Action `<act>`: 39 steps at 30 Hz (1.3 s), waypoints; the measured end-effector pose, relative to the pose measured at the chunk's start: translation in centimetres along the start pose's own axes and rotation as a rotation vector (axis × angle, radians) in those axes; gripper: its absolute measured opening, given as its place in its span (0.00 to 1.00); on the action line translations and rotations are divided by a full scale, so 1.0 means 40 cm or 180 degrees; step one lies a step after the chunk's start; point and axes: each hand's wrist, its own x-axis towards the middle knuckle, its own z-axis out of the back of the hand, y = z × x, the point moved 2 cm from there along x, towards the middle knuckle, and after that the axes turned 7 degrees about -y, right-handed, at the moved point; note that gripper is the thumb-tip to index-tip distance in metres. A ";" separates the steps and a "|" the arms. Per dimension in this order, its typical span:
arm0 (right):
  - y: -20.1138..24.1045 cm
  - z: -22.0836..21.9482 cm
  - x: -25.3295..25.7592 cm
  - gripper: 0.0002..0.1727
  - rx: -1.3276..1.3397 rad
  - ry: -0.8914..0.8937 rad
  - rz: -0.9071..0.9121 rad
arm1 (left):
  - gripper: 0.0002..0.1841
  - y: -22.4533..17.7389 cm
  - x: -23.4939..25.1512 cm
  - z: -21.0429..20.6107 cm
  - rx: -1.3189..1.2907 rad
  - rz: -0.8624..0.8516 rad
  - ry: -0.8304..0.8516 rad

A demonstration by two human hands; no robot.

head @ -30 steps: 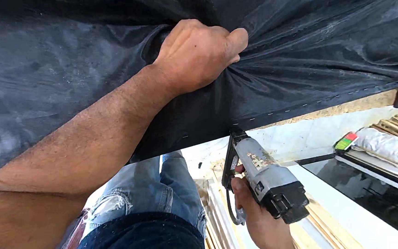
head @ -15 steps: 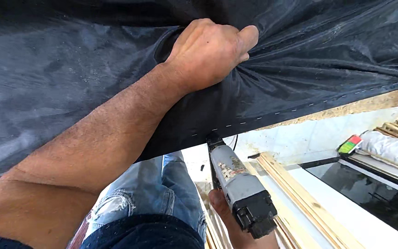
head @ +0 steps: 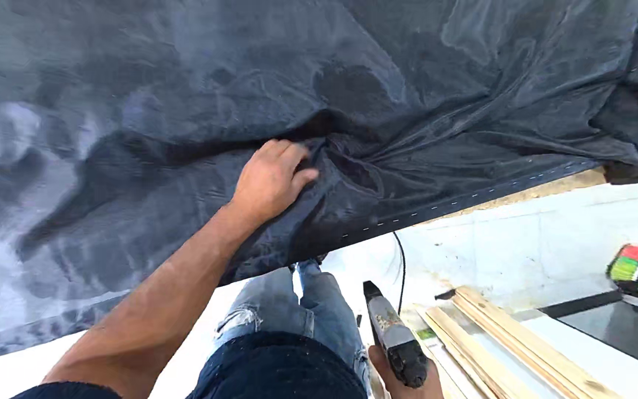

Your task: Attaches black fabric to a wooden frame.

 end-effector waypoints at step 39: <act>-0.419 -0.072 0.388 0.23 0.2482 -0.1483 -0.1744 | 0.18 0.076 -0.462 -0.074 0.0683 -0.0965 -0.0195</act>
